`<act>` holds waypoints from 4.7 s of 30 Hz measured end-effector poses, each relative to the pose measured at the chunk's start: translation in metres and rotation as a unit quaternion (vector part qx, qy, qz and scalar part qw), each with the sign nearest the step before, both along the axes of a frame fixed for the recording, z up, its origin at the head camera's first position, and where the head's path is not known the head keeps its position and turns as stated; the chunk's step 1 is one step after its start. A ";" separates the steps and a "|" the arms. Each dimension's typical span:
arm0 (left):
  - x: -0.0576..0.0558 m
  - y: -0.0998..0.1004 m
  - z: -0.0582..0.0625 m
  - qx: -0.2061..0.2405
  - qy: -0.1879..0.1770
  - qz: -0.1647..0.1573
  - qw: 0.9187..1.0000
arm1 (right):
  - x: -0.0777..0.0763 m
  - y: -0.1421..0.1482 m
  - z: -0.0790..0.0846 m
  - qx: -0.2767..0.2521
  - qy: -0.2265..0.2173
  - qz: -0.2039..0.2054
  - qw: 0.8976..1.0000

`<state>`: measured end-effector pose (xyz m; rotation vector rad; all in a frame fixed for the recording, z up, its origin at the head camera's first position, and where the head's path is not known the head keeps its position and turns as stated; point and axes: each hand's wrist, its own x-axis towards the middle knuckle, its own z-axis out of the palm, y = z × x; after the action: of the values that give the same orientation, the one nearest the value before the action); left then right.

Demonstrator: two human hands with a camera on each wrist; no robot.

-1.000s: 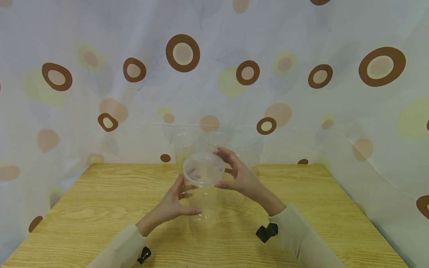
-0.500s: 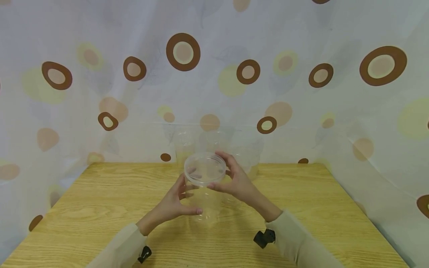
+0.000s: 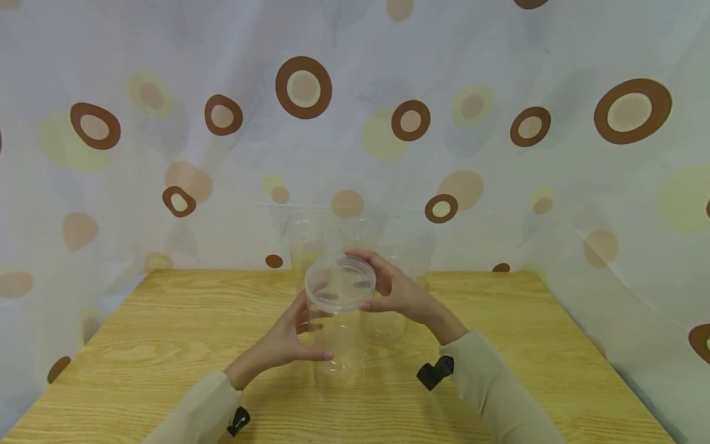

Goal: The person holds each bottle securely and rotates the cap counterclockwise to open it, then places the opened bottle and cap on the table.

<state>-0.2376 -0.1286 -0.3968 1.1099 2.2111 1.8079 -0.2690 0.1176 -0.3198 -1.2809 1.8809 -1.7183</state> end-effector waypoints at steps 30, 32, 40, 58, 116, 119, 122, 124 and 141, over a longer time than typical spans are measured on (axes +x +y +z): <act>-0.005 -0.018 0.000 -0.008 0.012 0.031 0.999 | -0.003 0.028 0.012 -0.067 0.012 -0.030 0.997; -0.007 -0.024 -0.001 -0.008 0.014 0.043 0.999 | -0.004 0.037 0.013 -0.066 0.015 -0.039 0.997; -0.014 -0.050 -0.005 -0.027 0.023 0.098 0.995 | -0.005 0.075 0.015 -0.064 0.011 -0.077 0.995; -0.025 -0.114 -0.007 -0.066 0.020 0.211 0.975 | -0.011 0.171 -0.004 -0.008 0.010 -0.190 0.982; -0.028 -0.179 -0.020 -0.123 -0.047 0.281 0.951 | -0.018 0.214 -0.078 0.415 0.121 -0.261 0.863; -0.028 -0.181 -0.020 -0.122 -0.052 0.281 0.951 | -0.018 0.212 -0.080 0.427 0.125 -0.259 0.857; -0.028 -0.182 -0.021 -0.120 -0.058 0.279 0.951 | -0.018 0.210 -0.082 0.440 0.128 -0.258 0.850; -0.028 -0.182 -0.021 -0.120 -0.061 0.278 0.951 | -0.018 0.210 -0.084 0.447 0.126 -0.258 0.847; -0.027 -0.190 -0.021 -0.134 -0.042 0.274 0.952 | -0.017 0.214 -0.085 0.440 0.105 -0.254 0.855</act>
<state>-0.2650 -0.3182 -0.4179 0.3783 2.7904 1.5878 -0.2865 0.3314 -0.4049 -0.6306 2.8038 -0.6278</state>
